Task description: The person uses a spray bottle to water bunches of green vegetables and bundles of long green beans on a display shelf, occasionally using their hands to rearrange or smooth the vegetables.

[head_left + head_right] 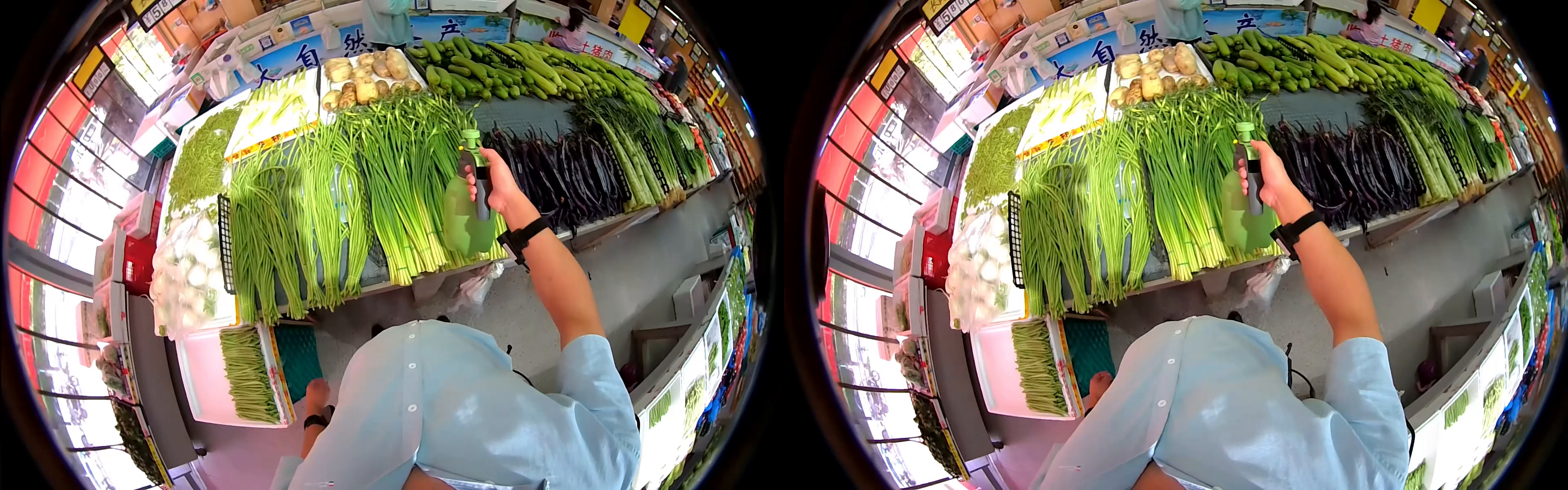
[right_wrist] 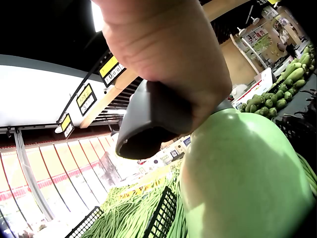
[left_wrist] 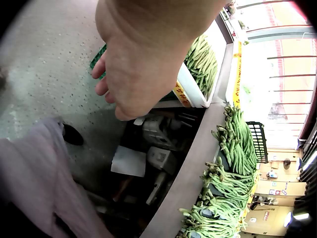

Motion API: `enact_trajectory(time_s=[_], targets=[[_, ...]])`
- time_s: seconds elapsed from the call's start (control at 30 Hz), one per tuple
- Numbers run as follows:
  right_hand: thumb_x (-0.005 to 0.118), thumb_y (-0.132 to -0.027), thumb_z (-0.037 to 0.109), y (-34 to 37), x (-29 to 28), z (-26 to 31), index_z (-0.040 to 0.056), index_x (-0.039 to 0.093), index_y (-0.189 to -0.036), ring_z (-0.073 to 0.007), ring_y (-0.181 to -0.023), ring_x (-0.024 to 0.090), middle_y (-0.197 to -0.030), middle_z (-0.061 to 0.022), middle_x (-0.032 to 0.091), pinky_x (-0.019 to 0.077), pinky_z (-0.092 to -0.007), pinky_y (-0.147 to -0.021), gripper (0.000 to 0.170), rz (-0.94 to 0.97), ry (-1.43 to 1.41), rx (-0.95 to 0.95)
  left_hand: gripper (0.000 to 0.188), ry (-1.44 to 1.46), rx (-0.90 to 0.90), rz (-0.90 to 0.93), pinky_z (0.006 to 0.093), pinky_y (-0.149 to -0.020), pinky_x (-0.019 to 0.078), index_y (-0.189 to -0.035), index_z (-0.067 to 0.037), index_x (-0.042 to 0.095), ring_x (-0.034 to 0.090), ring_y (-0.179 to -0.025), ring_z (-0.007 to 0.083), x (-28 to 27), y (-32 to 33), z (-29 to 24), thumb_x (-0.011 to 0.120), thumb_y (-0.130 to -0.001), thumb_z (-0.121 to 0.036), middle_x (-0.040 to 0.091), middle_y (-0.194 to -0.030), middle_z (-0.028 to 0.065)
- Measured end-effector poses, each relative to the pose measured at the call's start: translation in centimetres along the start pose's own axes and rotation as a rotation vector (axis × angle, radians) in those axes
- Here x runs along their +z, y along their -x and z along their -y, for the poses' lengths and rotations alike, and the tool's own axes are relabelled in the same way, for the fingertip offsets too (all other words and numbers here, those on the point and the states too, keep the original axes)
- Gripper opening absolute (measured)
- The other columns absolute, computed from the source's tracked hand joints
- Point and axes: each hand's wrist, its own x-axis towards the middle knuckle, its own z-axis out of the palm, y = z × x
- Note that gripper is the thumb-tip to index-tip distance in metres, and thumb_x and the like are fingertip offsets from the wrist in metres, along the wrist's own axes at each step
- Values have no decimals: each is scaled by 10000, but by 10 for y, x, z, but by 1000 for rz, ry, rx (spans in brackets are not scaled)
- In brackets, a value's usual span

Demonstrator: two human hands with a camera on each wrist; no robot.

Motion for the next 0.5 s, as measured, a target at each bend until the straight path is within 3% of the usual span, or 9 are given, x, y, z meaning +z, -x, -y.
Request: enact_trajectory(time_s=[0.1, 0.13, 0.27, 0.37, 0.5], targets=[[448, -938, 398, -7, -2, -3, 63, 544, -841, -188, -506, 494, -619, -42, 545, 433, -342, -511, 361, -32, -23, 0, 217, 574, -581, -91, 302, -553, 477, -1004, -16, 644, 588, -641, 148, -60, 4, -117, 589, -849, -158, 637, -759, 62], [445, -936, 319, -12, -1, -6, 57, 544, -876, -184, -513, 497, -641, -48, 554, 435, -342, -509, 286, -43, 1, -24, 217, 575, -582, -100, 302, -553, 477, -1004, -16, 644, 588, -641, 148, -53, 4, -102, 589, -849, -158, 637, -759, 62], [439, -952, 301, -18, 18, -9, 48, 549, -927, -174, -520, 502, -660, -42, 555, 448, -343, -515, 277, 44, 74, -15, 220, 702, -677, -98, 296, -547, 467, -1000, -20, 650, 585, -624, 149, -26, 17, -62, 583, -848, -165, 634, -746, 60], [451, -950, 269, -10, 40, -1, 44, 544, -905, -181, -518, 505, -658, -53, 562, 441, -338, -500, 248, 147, 83, 77, 229, 698, -678, -112, 293, -546, 464, -1008, -22, 652, 590, -628, 148, -36, 30, -75, 583, -847, -169, 638, -751, 64], [453, -952, 279, -22, 58, -13, 35, 555, -933, -186, -519, 515, -661, -51, 563, 449, -342, -491, 264, 164, 116, 26, 260, 671, -650, -141, 310, -566, 478, -1033, -8, 646, 608, -657, 166, -25, 42, -68, 597, -841, -175, 654, -785, 86]])
